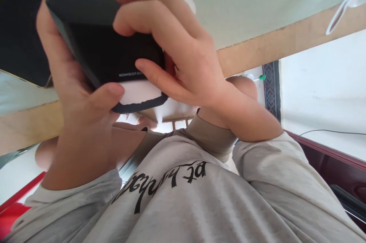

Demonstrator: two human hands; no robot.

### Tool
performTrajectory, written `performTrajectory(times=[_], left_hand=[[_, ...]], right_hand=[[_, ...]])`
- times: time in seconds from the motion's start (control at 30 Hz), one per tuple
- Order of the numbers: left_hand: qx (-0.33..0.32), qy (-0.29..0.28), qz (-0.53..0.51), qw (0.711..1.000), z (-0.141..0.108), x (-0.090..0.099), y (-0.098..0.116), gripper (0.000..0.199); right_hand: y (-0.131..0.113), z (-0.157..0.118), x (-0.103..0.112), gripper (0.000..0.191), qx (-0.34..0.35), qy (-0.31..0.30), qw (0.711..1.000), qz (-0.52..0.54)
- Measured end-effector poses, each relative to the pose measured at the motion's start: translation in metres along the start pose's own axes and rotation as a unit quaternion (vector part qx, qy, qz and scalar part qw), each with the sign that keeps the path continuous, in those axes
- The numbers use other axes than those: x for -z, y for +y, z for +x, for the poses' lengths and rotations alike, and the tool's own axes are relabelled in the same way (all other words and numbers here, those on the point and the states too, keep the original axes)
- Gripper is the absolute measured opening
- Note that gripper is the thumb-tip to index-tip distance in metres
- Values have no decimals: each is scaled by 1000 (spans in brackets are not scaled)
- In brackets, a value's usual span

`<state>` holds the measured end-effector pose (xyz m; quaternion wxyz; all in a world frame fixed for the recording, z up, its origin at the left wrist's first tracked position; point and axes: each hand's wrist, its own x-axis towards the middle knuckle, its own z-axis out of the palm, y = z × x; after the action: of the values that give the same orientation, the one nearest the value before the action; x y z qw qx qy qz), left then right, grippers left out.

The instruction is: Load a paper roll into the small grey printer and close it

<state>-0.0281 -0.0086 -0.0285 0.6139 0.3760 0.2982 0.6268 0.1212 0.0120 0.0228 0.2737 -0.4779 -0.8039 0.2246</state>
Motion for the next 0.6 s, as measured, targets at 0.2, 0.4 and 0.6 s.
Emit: performTrajectory(times=[0.2,0.4,0.6], left_hand=[[6,-34,-31,999,0,4,2,53],[15,-106,-4,994,9,24,1,62],[60,-59,-61,995,3,11,12,33]], right_hand=[[3,10,-14,56,-98,-101,988,56],[3,9,-11,58,-59,-113,984,123],[3,1,0,49,36,-63,988,135]])
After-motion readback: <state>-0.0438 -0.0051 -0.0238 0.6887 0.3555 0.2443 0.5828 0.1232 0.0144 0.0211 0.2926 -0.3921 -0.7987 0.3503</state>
